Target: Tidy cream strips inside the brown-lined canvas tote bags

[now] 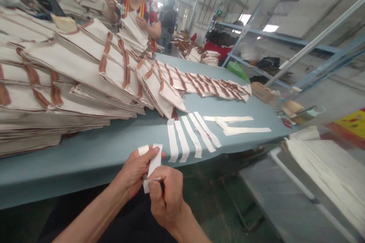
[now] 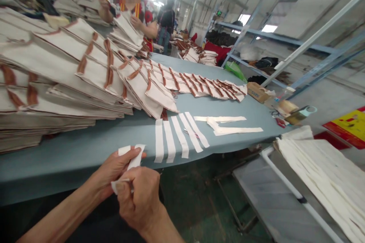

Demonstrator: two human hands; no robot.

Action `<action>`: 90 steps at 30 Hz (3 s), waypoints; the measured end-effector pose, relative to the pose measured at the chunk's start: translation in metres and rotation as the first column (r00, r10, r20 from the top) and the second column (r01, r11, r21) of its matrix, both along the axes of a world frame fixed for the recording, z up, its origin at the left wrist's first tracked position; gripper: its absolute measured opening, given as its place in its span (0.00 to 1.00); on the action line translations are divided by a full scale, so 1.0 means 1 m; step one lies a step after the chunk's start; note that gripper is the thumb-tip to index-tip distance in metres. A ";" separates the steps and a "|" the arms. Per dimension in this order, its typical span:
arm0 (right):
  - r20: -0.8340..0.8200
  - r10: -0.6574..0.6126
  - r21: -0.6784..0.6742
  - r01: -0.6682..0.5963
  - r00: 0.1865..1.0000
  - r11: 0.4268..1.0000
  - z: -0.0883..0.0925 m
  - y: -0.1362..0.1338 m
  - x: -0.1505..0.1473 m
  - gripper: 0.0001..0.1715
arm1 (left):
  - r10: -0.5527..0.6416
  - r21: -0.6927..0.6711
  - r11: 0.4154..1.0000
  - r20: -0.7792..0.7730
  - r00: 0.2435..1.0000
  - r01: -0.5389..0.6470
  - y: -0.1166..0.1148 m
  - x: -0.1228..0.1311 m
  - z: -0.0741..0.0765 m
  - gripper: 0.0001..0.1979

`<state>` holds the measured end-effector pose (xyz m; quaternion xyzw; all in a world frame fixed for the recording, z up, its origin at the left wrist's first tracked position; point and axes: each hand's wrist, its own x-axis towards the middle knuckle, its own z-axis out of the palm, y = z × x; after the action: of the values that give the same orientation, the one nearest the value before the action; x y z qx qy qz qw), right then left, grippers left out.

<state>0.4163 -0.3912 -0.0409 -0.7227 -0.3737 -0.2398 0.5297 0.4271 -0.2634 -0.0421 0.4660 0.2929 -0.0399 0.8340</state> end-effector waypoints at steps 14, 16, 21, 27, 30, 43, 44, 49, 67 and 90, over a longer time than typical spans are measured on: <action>0.138 -0.194 -0.144 0.213 0.971 0.966 -0.045 -0.005 0.039 0.22 | -0.163 0.621 0.763 -0.083 0.983 0.179 0.034 0.090 0.008 0.10; 0.129 -0.207 -0.145 0.225 0.970 0.964 -0.046 -0.007 0.041 0.23 | -0.196 0.673 0.708 -0.100 0.975 0.212 0.037 0.098 0.009 0.10; 0.106 -0.198 -0.130 0.211 0.974 0.969 -0.045 -0.010 0.042 0.22 | -0.233 0.804 0.534 -0.156 0.960 0.261 0.039 0.115 0.005 0.10; 0.084 -0.169 -0.188 0.182 0.982 0.965 -0.047 -0.012 0.046 0.20 | -0.241 0.918 0.223 -0.274 0.931 0.328 0.040 0.125 0.005 0.12; 0.092 -0.151 -0.217 0.168 0.984 0.962 -0.051 -0.014 0.047 0.21 | -0.215 0.926 0.079 -0.346 0.913 0.369 0.039 0.126 0.008 0.13; 0.057 -0.153 -0.384 0.163 0.987 0.909 -0.037 -0.014 0.048 0.28 | -0.162 0.905 -0.165 -0.417 0.894 0.392 0.036 0.133 0.002 0.17; 0.049 -0.152 -0.395 0.159 0.987 0.905 -0.035 -0.014 0.048 0.29 | -0.158 0.904 -0.165 -0.418 0.895 0.394 0.036 0.133 0.002 0.18; 0.004 -0.150 -0.449 0.136 0.989 0.883 -0.031 -0.014 0.048 0.28 | -0.139 0.911 -0.122 -0.408 0.902 0.394 0.041 0.130 0.004 0.21; -0.219 -0.185 -0.190 0.144 0.958 0.971 -0.008 -0.020 0.059 0.23 | -0.170 0.442 0.892 0.144 0.975 0.090 0.079 0.025 0.066 0.23; -0.848 0.373 0.151 -0.502 0.378 0.852 0.014 0.026 -0.058 0.24 | 0.355 -0.547 0.779 -0.022 0.935 -0.309 0.071 -0.092 0.096 0.21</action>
<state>0.3579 -0.3656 -0.0274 -0.6518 -0.2558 0.3212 0.6377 0.3351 -0.1928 0.0541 0.1536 0.3124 0.0457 0.9363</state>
